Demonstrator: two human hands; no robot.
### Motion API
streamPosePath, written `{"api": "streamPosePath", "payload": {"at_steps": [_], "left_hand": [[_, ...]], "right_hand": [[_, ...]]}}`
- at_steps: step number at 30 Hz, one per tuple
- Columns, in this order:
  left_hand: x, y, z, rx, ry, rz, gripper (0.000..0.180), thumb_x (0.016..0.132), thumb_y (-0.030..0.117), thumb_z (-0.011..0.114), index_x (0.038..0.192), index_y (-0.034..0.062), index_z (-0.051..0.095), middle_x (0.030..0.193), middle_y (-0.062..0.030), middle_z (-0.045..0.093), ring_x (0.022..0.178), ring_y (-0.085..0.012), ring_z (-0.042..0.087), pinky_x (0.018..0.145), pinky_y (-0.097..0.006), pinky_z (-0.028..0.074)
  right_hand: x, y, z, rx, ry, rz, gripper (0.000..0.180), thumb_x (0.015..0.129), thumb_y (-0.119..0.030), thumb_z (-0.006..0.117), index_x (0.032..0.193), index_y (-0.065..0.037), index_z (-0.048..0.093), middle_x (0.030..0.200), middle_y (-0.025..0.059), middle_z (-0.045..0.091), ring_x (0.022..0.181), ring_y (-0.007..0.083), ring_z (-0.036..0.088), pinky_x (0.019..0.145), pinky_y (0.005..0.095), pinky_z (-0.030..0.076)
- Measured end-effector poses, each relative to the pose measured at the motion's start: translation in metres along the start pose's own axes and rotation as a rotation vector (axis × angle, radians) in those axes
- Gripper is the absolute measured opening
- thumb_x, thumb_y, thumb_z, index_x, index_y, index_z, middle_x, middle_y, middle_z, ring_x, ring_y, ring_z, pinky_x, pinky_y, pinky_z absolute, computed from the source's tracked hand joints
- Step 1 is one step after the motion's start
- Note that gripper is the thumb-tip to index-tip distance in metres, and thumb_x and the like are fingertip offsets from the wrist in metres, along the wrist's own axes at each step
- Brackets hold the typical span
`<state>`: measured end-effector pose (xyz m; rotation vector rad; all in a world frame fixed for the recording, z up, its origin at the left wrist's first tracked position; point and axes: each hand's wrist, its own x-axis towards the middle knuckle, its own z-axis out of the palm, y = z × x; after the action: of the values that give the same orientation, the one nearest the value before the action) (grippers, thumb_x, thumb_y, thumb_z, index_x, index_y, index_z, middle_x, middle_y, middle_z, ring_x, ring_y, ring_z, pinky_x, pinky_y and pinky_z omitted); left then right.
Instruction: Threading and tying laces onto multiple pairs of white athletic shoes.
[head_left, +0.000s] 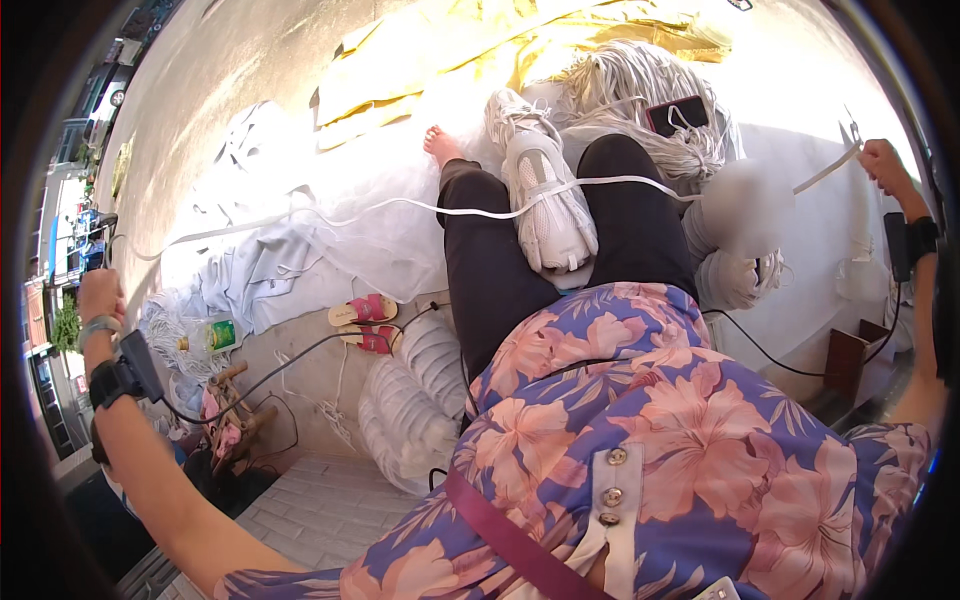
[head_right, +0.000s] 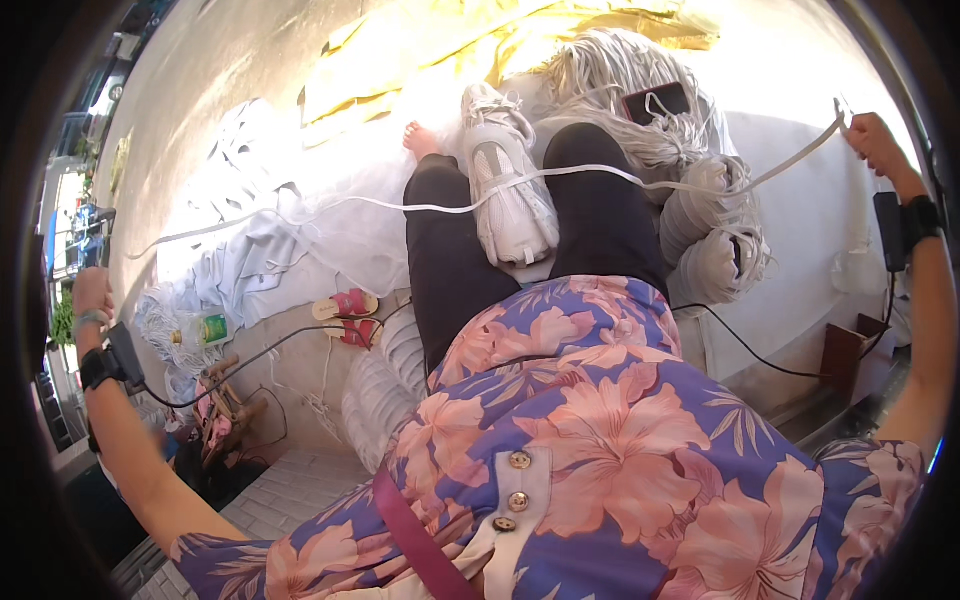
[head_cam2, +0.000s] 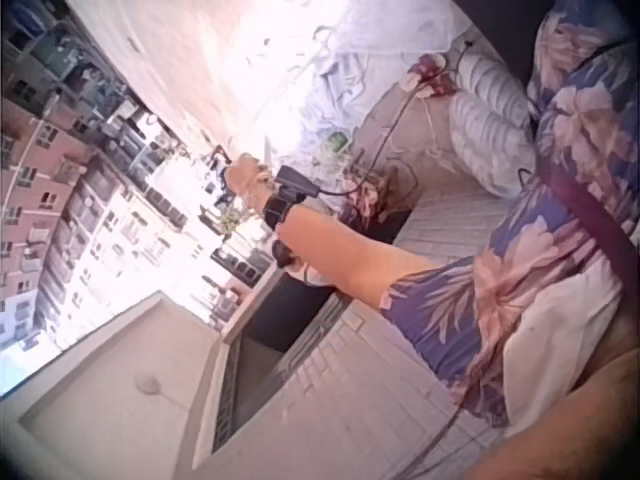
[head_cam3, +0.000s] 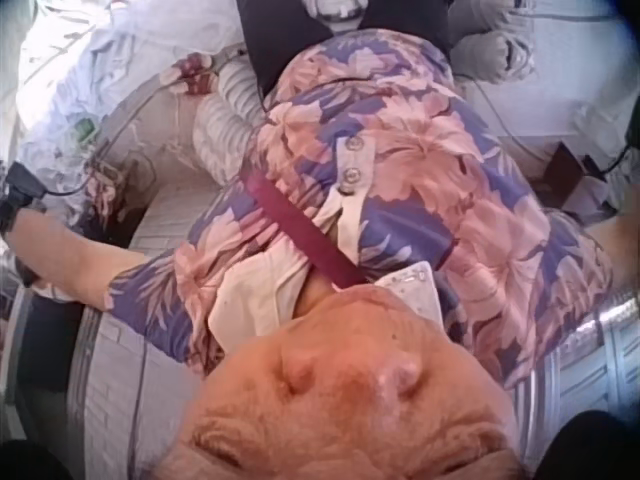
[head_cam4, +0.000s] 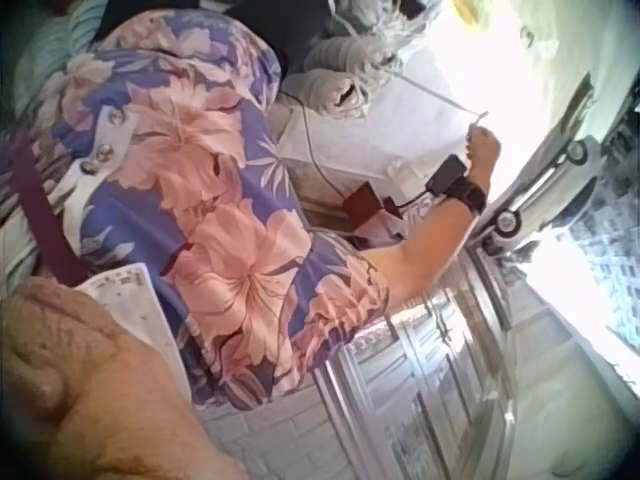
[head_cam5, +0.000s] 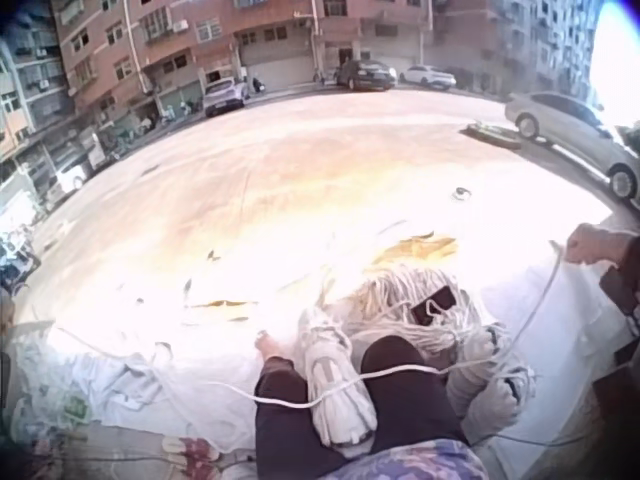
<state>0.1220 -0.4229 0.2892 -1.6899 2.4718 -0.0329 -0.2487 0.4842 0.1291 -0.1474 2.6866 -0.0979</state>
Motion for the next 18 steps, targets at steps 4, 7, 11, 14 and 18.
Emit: {"api": "streamPosePath", "payload": {"at_steps": [4, 7, 11, 14, 18], "left_hand": [[-0.137, 0.109, 0.209, -0.236, -0.662, 0.334, 0.022, 0.071, 0.014, 0.047, 0.056, -0.0008, 0.056, 0.042, -0.0105, 0.049, 0.030, -0.0162, 0.046, 0.030, -0.027, 0.036], [-0.211, 0.166, 0.280, -0.532, -0.959, 0.429, 0.021, 0.075, 0.018, 0.053, 0.062, 0.0011, 0.058, 0.049, -0.0044, 0.052, 0.034, -0.0099, 0.046, 0.033, -0.022, 0.035], [-0.289, 0.239, 0.296, -0.919, -0.951, 0.667, 0.026, 0.085, 0.025, 0.056, 0.071, 0.0039, 0.060, 0.053, 0.0023, 0.050, 0.041, -0.0035, 0.042, 0.037, -0.017, 0.032], [-0.314, 0.283, 0.311, -0.695, -0.328, 1.223, 0.013, 0.080, 0.015, 0.055, 0.081, 0.0034, 0.059, 0.059, -0.0171, 0.051, 0.052, -0.0296, 0.054, 0.050, -0.035, 0.042], [-0.331, 0.314, 0.315, -0.442, -0.088, 1.384, 0.009, 0.076, 0.013, 0.053, 0.080, 0.0079, 0.058, 0.060, -0.0142, 0.055, 0.056, -0.0305, 0.057, 0.049, -0.037, 0.044]], "right_hand": [[-0.035, -0.126, 0.114, 0.506, -0.332, -0.111, 0.022, 0.079, -0.020, 0.057, 0.062, -0.007, 0.054, 0.053, -0.0016, 0.048, 0.041, 0.0042, 0.041, 0.035, 0.0196, 0.031], [-0.056, -0.212, 0.168, 1.019, -0.619, -0.106, 0.023, 0.082, -0.024, 0.061, 0.068, -0.006, 0.056, 0.056, -0.0023, 0.049, 0.040, 0.0043, 0.041, 0.037, 0.0188, 0.035], [-0.049, -0.282, 0.215, 1.251, -0.713, -0.067, 0.011, 0.081, -0.015, 0.058, 0.073, -0.007, 0.056, 0.061, 0.0004, 0.054, 0.046, 0.0081, 0.049, 0.041, 0.0217, 0.043], [-0.033, -0.310, 0.233, 1.263, -0.597, -0.008, 0.009, 0.080, -0.011, 0.055, 0.073, -0.006, 0.054, 0.063, 0.0023, 0.055, 0.049, 0.0107, 0.052, 0.042, 0.0237, 0.044], [-0.010, -0.320, 0.250, 1.332, -0.452, -0.036, 0.005, 0.081, -0.008, 0.053, 0.077, -0.007, 0.052, 0.066, 0.0013, 0.056, 0.054, 0.0090, 0.054, 0.046, 0.0223, 0.044]]}}
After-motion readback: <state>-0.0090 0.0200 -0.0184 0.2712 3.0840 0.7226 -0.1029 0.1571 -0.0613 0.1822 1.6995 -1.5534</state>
